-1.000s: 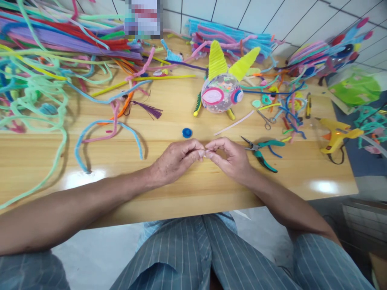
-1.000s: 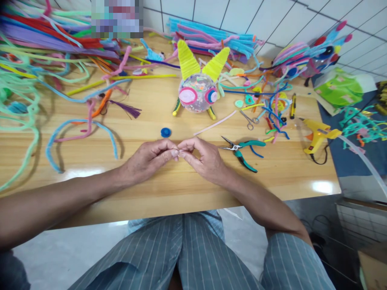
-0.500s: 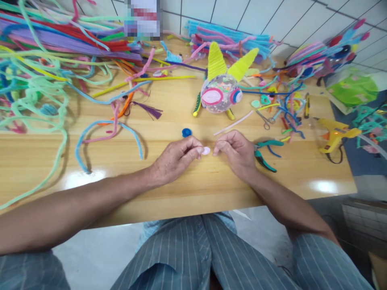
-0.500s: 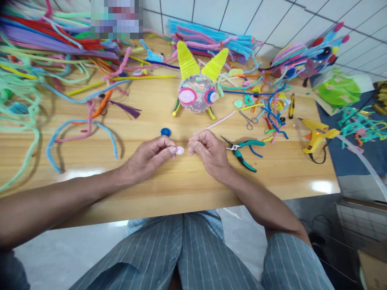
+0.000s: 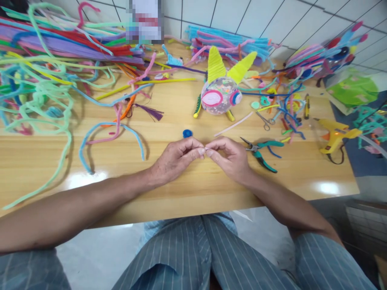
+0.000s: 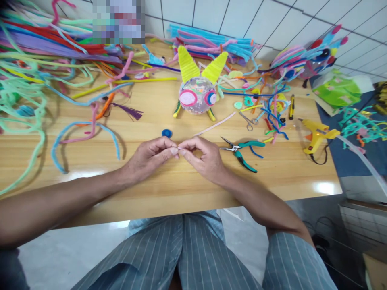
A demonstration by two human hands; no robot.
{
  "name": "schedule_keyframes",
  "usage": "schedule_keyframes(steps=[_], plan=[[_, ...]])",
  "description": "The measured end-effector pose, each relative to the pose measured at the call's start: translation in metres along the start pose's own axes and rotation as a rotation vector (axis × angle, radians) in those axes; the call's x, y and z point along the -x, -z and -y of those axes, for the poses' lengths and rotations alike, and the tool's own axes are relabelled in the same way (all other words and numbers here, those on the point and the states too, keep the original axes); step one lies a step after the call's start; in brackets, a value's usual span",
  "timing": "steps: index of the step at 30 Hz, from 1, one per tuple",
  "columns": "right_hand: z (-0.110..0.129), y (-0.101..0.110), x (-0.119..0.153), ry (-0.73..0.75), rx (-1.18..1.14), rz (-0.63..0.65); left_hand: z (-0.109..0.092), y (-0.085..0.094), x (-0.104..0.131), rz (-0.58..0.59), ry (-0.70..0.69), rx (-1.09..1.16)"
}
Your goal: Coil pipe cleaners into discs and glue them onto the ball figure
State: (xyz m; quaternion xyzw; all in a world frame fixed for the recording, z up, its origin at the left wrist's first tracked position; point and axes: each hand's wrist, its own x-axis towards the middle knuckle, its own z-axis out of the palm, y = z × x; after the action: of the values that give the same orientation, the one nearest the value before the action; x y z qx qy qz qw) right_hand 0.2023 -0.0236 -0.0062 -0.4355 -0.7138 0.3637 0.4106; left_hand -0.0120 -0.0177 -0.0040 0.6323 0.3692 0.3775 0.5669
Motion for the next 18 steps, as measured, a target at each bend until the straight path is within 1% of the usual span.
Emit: schedule_keyframes(steps=[3,9,11,14,16,18], plan=[[0.0018,0.003,-0.0014,0.021,-0.002,0.022,-0.0016,0.0002,-0.0001,-0.005,0.025,0.037],[0.0055,0.006,-0.0073,0.157,0.028,0.036,-0.0031,0.0014,-0.0009,0.014,0.018,0.095],[0.005,0.0058,-0.0075,0.167,0.011,0.034,-0.0021,0.0018,-0.0011,0.008,0.037,0.11],[0.0039,0.0033,-0.0054,0.072,-0.052,0.015,-0.0001,0.0025,-0.0011,0.012,0.062,0.127],[0.0034,0.0011,-0.0034,-0.035,-0.148,0.004,0.0008,0.0029,-0.0009,0.025,0.053,0.13],[0.0034,-0.0001,-0.0017,-0.105,-0.226,0.013,0.0015,0.0034,-0.0006,0.03,0.034,0.118]])
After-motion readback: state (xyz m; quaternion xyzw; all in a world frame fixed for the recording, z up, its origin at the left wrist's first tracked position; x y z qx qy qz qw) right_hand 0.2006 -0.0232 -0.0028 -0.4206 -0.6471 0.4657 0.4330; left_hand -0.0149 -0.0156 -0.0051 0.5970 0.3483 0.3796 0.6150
